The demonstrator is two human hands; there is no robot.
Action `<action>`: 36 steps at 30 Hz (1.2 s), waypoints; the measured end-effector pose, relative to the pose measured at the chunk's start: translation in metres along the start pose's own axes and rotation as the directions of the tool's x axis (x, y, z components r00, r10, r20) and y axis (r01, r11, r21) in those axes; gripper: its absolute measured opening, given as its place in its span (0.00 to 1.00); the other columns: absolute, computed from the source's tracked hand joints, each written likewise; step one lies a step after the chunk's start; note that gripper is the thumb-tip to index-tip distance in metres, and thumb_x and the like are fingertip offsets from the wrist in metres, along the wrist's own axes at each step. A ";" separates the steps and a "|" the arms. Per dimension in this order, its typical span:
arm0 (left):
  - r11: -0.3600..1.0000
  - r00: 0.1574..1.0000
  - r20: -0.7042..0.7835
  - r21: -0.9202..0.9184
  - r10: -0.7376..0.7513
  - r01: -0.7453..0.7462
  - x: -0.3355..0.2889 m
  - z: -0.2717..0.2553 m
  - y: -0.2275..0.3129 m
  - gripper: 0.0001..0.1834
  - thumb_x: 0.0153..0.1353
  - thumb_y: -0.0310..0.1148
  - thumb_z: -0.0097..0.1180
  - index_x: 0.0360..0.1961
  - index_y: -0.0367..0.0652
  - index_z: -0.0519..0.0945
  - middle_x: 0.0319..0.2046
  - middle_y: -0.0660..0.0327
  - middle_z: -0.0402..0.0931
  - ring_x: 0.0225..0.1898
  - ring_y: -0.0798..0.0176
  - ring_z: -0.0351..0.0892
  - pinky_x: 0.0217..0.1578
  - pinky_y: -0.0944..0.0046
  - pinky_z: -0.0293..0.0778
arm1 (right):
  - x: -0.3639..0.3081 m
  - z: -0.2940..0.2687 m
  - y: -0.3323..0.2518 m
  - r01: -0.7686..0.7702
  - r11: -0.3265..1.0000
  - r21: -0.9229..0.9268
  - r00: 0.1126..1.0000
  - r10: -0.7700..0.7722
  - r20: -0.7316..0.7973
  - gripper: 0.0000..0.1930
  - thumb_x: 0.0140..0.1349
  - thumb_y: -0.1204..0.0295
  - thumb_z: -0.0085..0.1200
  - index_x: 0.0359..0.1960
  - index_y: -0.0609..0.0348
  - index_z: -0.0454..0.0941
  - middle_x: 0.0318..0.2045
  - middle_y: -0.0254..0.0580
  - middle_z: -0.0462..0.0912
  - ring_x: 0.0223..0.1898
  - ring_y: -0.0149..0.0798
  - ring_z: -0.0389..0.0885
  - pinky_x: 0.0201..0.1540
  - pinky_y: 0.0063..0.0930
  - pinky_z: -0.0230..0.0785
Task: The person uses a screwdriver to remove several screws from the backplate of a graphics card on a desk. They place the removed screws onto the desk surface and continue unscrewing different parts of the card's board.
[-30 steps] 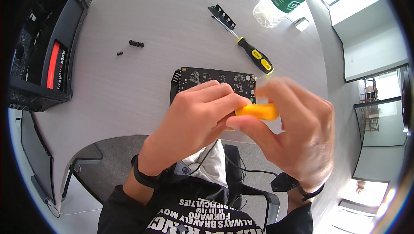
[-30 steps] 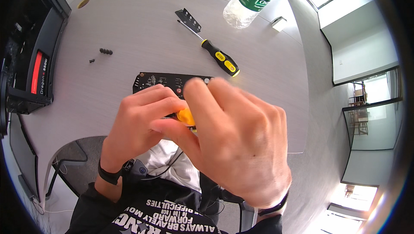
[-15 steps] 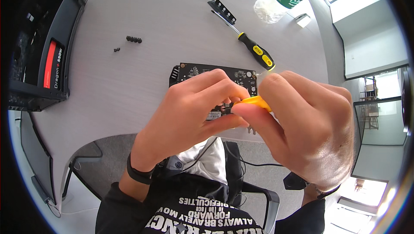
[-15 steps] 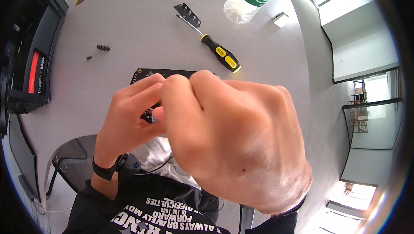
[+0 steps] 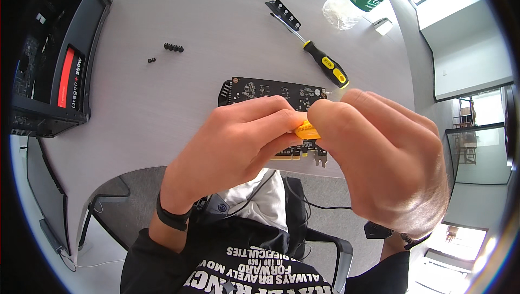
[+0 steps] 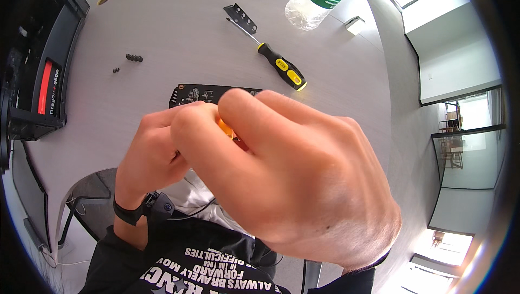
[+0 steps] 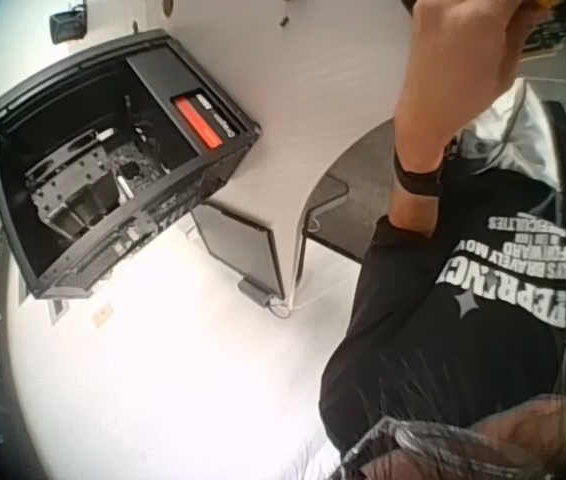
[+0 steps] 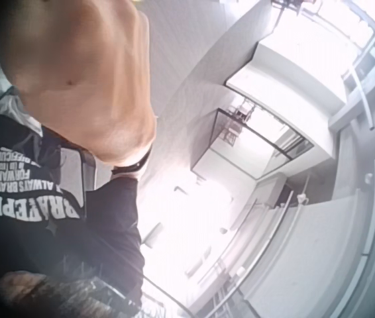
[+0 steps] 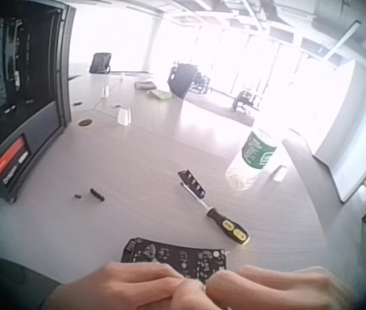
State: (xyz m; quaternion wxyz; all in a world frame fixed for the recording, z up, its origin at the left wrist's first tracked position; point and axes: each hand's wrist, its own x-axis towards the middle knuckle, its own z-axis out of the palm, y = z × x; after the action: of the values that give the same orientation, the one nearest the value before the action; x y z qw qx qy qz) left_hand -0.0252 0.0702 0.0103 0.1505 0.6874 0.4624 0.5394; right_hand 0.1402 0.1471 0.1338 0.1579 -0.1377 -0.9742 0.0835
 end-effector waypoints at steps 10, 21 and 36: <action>0.984 0.992 0.112 -0.155 -0.066 0.083 0.004 -0.006 0.013 0.12 0.64 0.23 0.62 0.48 0.38 0.80 0.37 0.56 0.77 0.35 0.50 0.80 0.35 0.57 0.78 | -0.003 0.000 -0.006 0.007 0.970 -0.242 0.999 0.003 0.040 0.18 0.46 0.67 0.75 0.22 0.58 0.72 0.15 0.34 0.70 0.14 0.36 0.69 0.16 0.30 0.58; 0.999 0.997 0.066 -0.035 -0.039 0.041 0.003 0.000 -0.003 0.08 0.63 0.27 0.66 0.41 0.39 0.81 0.34 0.59 0.76 0.30 0.53 0.79 0.31 0.59 0.77 | -0.006 0.007 0.006 0.012 0.989 -0.145 0.999 -0.019 -0.042 0.19 0.53 0.59 0.72 0.29 0.62 0.79 0.18 0.35 0.72 0.18 0.35 0.73 0.19 0.30 0.62; 0.988 0.994 0.084 -0.133 -0.071 0.082 0.008 0.005 -0.002 0.16 0.58 0.27 0.70 0.44 0.41 0.77 0.37 0.58 0.81 0.36 0.52 0.86 0.38 0.61 0.83 | -0.002 0.001 0.002 0.074 0.954 -0.292 0.994 -0.047 0.100 0.23 0.53 0.52 0.71 0.21 0.58 0.75 0.14 0.33 0.71 0.12 0.34 0.70 0.14 0.28 0.58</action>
State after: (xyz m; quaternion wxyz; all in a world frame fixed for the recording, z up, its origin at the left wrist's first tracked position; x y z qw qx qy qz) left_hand -0.0218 0.0793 0.0116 0.2358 0.6782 0.4441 0.5359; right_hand 0.1423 0.1487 0.1317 0.0930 -0.1257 -0.9858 -0.0613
